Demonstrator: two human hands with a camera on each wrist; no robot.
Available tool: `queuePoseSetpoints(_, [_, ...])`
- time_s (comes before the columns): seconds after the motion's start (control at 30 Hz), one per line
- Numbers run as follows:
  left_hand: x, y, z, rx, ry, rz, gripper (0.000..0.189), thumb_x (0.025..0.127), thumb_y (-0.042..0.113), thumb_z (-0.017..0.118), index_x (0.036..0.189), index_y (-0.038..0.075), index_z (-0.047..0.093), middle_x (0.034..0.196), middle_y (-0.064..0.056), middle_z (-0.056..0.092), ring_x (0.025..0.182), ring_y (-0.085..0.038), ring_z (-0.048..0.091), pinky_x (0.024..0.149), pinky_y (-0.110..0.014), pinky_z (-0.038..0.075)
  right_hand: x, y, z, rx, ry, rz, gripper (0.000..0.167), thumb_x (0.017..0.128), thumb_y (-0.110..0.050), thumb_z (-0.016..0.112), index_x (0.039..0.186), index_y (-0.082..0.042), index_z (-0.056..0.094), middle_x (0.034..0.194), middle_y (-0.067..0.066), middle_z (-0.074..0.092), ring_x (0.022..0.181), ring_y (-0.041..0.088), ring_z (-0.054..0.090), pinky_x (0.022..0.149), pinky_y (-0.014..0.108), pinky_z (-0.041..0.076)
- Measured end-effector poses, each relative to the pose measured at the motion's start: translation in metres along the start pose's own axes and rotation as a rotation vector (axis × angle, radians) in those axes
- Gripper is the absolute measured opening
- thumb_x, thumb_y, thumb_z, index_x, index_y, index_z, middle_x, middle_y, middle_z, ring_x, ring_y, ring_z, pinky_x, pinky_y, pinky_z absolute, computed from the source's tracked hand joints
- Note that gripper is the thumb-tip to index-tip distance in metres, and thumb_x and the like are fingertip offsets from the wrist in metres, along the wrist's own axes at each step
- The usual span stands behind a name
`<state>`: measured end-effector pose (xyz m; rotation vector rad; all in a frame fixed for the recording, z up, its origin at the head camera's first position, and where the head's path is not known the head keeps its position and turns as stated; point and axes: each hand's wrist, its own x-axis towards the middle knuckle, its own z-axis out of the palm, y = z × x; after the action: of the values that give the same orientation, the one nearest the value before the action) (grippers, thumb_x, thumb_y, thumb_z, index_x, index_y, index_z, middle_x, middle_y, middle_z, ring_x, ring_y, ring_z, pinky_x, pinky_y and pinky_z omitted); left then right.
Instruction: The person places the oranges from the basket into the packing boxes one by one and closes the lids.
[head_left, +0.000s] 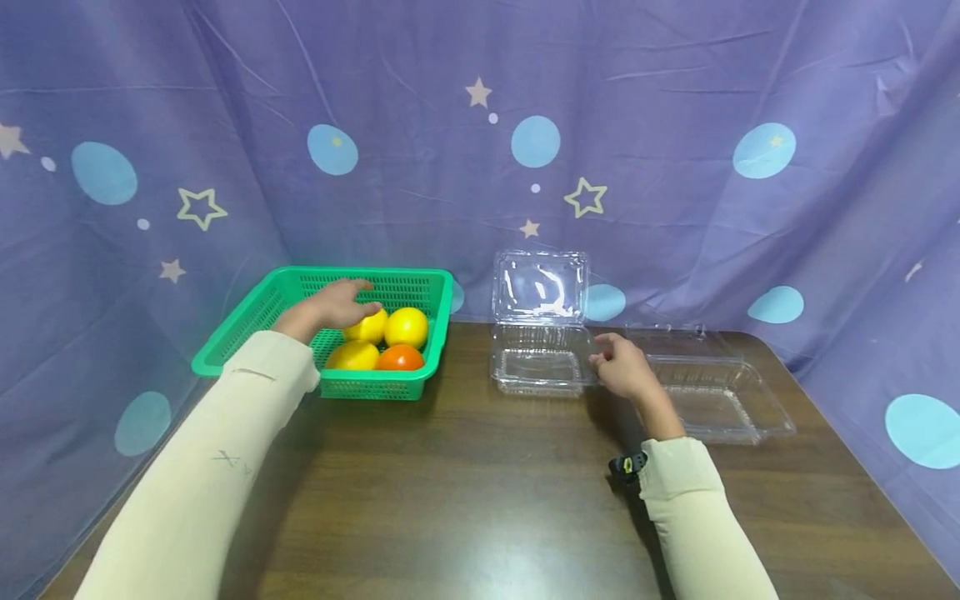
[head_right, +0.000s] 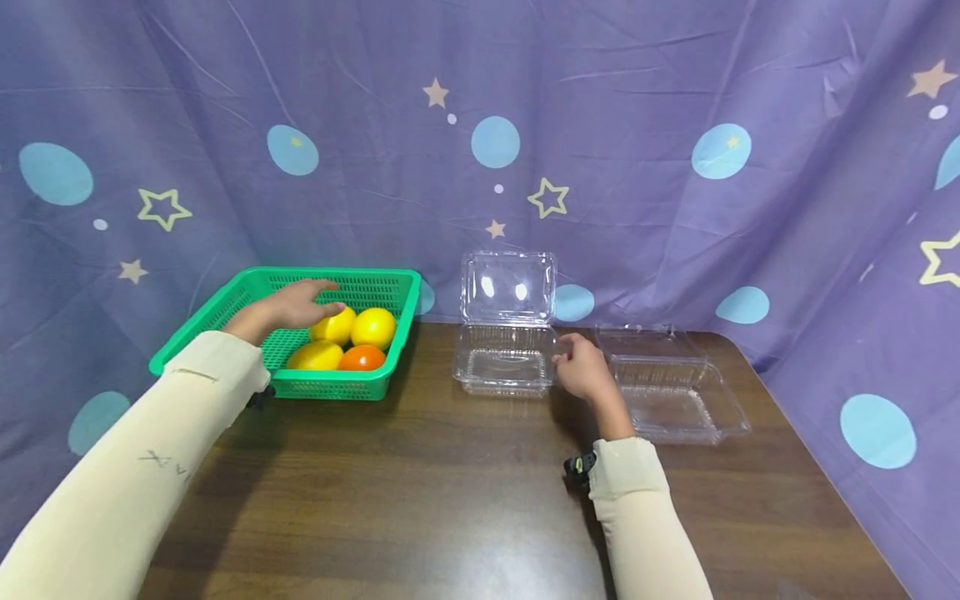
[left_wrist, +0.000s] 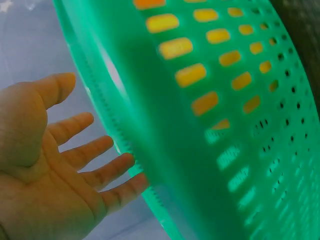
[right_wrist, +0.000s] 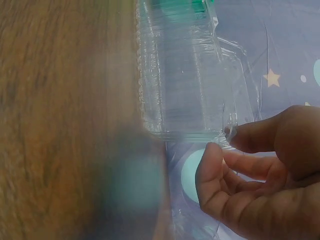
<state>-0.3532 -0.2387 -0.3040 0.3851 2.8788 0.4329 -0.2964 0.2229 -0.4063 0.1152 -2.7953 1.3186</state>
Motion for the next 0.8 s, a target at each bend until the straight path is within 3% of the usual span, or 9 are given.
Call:
queuePoseSetpoints(0.2, [0.007,-0.009,0.001,0.011,-0.026,-0.060,0.061,0.108,0.029,0.047,0.156,-0.006,0.031,0.161,-0.035,0.021,0.149,-0.053,0.013,0.118,-0.066,0.019,-0.001,0.000,0.003,0.203,-0.047,0.095,0.049,0.099,0.000,0.049,0.144,0.015,0.040,0.118,0.027,0.057,0.095,0.029,0.063,0.078,0.034,0.059])
queuePoseSetpoints(0.33, [0.010,-0.018,0.005,0.021,-0.025,-0.085,0.062,0.107,0.028,0.047,0.156,-0.006,0.030,0.160,-0.036,0.021,0.148,-0.054,0.015,0.117,-0.067,0.021,-0.001,0.000,0.004,0.281,-0.062,0.135,0.044,0.103,-0.003,0.049,0.142,0.016,0.042,0.119,0.025,0.056,0.092,0.024,0.062,0.080,0.032,0.059])
queuePoseSetpoints(0.57, [0.013,-0.023,0.010,-0.026,-0.101,-0.096,0.071,0.104,0.031,0.053,0.159,-0.004,0.024,0.161,-0.034,0.023,0.146,-0.054,0.023,0.114,-0.068,0.026,-0.001,0.000,0.003,0.353,-0.064,0.175,0.038,0.104,-0.004,0.050,0.136,0.016,0.047,0.112,0.022,0.059,0.077,0.014,0.057,0.067,0.023,0.055])
queuePoseSetpoints(0.7, [0.012,-0.018,0.009,0.005,-0.150,-0.125,0.075,0.103,0.033,0.056,0.160,-0.002,0.022,0.161,-0.033,0.024,0.144,-0.054,0.026,0.113,-0.070,0.027,-0.001,0.000,0.004,0.368,-0.071,0.185,0.039,0.104,-0.004,0.051,0.138,0.015,0.047,0.113,0.021,0.059,0.076,0.013,0.056,0.068,0.024,0.055])
queuePoseSetpoints(0.8, [0.015,-0.013,0.011,0.016,-0.146,-0.125,0.075,0.101,0.032,0.059,0.160,0.001,0.024,0.160,-0.032,0.026,0.143,-0.053,0.030,0.112,-0.069,0.029,-0.001,0.001,0.002,0.354,-0.070,0.186,0.039,0.105,-0.004,0.049,0.138,0.015,0.047,0.118,0.023,0.059,0.080,0.014,0.056,0.071,0.026,0.055])
